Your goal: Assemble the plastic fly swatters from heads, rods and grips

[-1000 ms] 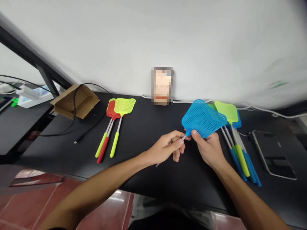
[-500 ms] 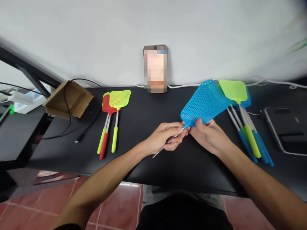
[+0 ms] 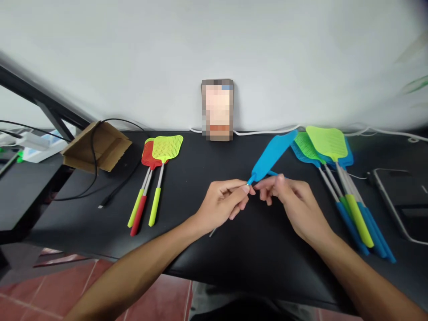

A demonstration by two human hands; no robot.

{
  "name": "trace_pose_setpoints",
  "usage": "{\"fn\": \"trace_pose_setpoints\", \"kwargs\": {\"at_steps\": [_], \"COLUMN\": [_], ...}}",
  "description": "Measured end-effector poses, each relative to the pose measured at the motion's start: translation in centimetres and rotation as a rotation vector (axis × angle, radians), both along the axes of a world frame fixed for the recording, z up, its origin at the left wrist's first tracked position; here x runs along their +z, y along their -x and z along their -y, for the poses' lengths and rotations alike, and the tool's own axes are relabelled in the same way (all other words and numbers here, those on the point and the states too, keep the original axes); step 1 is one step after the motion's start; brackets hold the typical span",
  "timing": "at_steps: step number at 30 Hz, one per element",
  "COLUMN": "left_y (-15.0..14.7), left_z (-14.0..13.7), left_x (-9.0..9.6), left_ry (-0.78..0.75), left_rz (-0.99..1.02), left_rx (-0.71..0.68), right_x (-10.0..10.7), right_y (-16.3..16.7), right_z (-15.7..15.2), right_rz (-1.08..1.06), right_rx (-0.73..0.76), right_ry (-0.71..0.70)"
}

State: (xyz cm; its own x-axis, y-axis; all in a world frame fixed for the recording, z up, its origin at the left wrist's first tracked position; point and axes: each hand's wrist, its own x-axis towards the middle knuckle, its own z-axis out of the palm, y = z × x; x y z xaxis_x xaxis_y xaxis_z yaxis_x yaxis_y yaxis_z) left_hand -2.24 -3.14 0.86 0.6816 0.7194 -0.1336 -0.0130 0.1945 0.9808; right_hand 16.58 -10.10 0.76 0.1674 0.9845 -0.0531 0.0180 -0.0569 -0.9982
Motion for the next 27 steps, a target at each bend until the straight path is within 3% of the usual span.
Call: {"fn": "trace_pose_setpoints", "kwargs": {"at_steps": [4,8,14,18,21,24,27], "left_y": [0.1,0.2,0.4,0.3,0.2,0.2,0.1], "left_z": [0.3,0.3,0.1,0.0,0.4,1.2,2.1], "left_x": [0.1,-0.3,0.1,0.4,0.4,0.4,0.2], "left_ry": [-0.185,-0.186,-0.001,0.081,0.225,0.427,0.506], "left_rz": [-0.115,-0.109,0.016,0.101,0.190,0.242,0.222], "left_rx": [0.000,0.005,0.020,-0.058,-0.130,-0.260,-0.378], "right_x": [1.2,1.3,0.5,0.2,0.1,0.7,1.6], "right_y": [0.2,0.5,0.2,0.8,1.2,0.1,-2.8], "right_z": [0.6,1.0,0.7,0.3,0.1,-0.2,-0.7], "right_rz": [0.204,0.203,-0.179,-0.510,-0.685,-0.878,-0.893], "right_rx": [-0.007,-0.066,0.024,0.088,0.101,0.004,-0.168], "right_ry": [-0.168,-0.175,-0.077,0.022,0.061,0.026,-0.142]}}
